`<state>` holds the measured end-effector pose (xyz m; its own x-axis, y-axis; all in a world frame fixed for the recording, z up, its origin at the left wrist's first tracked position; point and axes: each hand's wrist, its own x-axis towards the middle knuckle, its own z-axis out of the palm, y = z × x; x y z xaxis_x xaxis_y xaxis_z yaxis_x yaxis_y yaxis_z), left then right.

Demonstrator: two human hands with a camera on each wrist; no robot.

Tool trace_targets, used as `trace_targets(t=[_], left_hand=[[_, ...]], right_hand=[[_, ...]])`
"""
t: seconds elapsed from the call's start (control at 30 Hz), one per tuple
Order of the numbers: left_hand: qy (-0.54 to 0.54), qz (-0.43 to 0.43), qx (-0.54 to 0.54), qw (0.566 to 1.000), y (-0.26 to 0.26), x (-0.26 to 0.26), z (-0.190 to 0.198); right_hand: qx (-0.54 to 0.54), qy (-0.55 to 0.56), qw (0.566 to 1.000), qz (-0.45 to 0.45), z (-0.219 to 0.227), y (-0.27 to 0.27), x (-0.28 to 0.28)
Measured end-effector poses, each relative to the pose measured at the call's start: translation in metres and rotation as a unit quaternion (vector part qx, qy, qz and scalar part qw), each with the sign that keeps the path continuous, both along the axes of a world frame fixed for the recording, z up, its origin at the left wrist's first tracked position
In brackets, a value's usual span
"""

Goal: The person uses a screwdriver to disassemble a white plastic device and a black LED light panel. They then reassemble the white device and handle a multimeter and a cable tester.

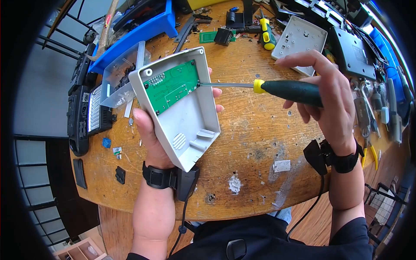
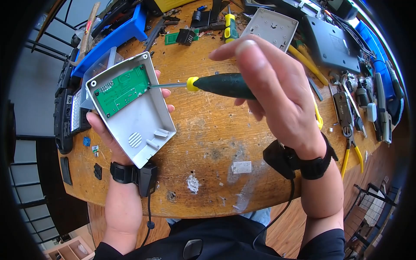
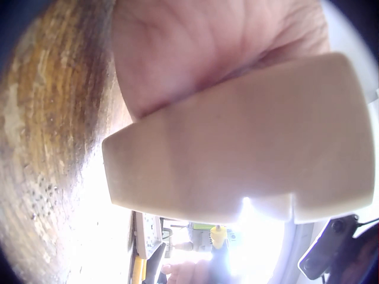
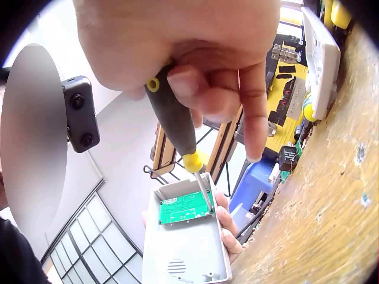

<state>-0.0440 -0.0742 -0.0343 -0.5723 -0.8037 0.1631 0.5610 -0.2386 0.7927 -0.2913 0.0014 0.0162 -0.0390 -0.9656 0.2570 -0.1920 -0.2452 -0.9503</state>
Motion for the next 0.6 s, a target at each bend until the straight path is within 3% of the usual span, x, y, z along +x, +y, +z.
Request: trace_targets(t=[0.1,0.2,0.3,0.37,0.47,0.5,0.57,0.6], left_hand=[[-0.022,0.006,-0.008,1.0,0.0,0.0,0.002],[-0.028,0.005,-0.004,1.0,0.001,0.0,0.002],[-0.037,0.006,-0.004,0.999,0.002,-0.001,0.003],[-0.051,0.008,-0.007,0.999,0.003,-0.001,0.004],[-0.064,0.013,-0.011,0.998,0.002,-0.001,0.005],[-0.063,0.016,-0.012,0.998,0.002,-0.001,0.005],[-0.064,0.021,-0.014,0.998,0.002,-0.001,0.005],[-0.065,0.025,-0.014,0.997,0.002,-0.001,0.005]], right_hand=[[0.057,0.053,0.996,-0.038,0.006,0.0,0.002],[-0.051,0.111,0.992,-0.019,0.002,-0.001,-0.001],[-0.071,0.105,0.992,0.002,-0.001,-0.003,-0.004],[-0.091,0.041,0.995,0.007,-0.004,-0.003,-0.003],[0.054,0.033,0.998,0.006,0.006,0.001,-0.005],[0.054,0.033,0.998,0.006,0.004,0.0,-0.003],[-0.041,0.082,0.995,-0.042,-0.003,-0.003,0.002],[-0.064,0.116,0.991,-0.022,-0.002,-0.004,-0.004]])
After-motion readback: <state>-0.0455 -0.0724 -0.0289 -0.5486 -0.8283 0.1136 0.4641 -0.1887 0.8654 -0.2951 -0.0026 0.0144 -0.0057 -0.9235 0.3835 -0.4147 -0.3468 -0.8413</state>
